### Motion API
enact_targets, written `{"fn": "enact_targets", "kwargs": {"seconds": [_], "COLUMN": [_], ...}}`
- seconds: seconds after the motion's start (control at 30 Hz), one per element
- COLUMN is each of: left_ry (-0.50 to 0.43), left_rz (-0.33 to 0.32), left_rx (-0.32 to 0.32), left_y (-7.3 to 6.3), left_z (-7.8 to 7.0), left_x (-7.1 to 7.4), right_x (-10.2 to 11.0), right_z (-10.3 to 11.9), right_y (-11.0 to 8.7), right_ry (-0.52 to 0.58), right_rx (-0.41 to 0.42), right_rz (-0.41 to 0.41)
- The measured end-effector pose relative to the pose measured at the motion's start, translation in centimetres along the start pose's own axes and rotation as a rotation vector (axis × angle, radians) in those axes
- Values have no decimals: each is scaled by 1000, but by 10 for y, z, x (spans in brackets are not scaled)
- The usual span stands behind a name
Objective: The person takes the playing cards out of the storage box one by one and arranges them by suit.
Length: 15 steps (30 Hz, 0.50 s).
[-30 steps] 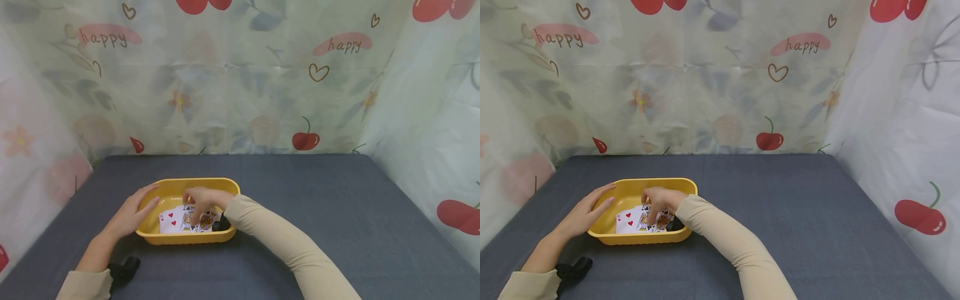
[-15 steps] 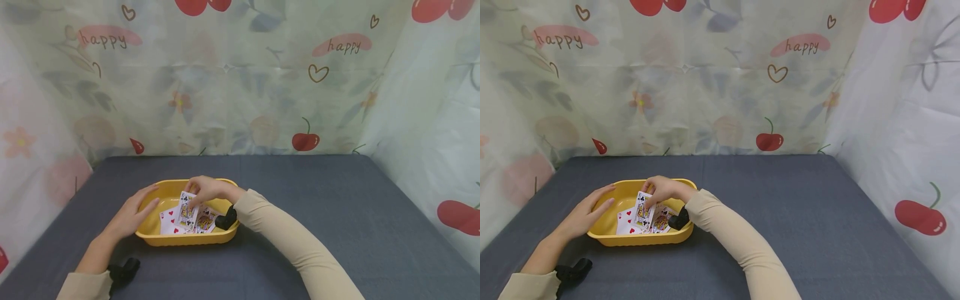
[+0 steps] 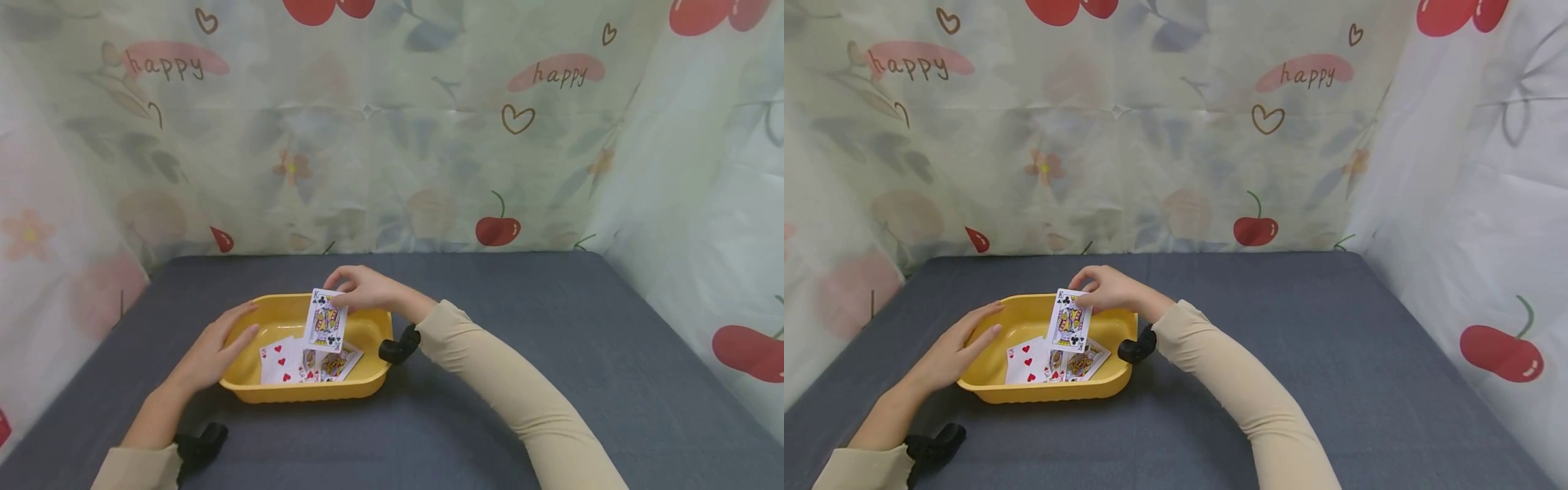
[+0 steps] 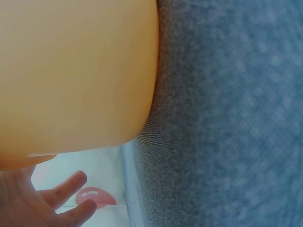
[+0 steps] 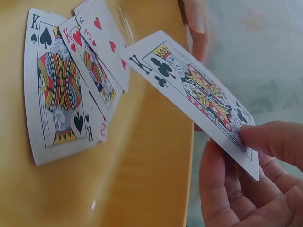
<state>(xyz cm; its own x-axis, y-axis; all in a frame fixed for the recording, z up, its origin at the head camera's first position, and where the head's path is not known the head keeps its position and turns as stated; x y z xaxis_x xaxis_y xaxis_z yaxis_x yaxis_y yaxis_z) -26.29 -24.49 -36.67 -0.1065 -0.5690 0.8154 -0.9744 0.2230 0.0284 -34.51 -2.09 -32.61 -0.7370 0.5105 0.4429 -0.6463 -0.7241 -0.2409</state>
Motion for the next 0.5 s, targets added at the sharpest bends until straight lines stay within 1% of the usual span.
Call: {"fn": "enact_targets", "kwargs": {"seconds": [0.07,0.17,0.23,0.3,0.5], "left_ry": [-1,1,0,-1,-3], "left_rz": [0,0,1,1,5], "left_rx": [0,3,5,5,3], "left_y": [0,-1,-1,-1,-1], "left_z": [0,-1,-1,0,0], "left_x": [0,0,0,0,0], "right_x": [6,17,24,32,60], "right_z": [-1,-2,-4,-7,-19], "right_y": [-7,-17,-23,-29,-48], "right_ry": [30,61,68,70,105], "right_rx": [6,39,64,72,51], "right_rz": [-20,-46,-61,-85,-183]}}
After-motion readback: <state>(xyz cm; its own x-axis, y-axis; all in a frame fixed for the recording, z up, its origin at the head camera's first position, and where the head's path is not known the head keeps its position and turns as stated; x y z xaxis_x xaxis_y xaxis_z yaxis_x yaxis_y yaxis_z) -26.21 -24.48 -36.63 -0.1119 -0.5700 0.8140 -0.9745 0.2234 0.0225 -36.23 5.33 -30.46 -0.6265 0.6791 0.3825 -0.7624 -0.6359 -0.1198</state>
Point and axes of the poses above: each hand's wrist, its own y-axis towards the middle knuckle, its own x-axis out of the back of the hand, z = x × y, the point moved 6 cm from there along y, towards the middle knuckle, and after that the axes turned 8 degrees about z, right-handed, at the moved point
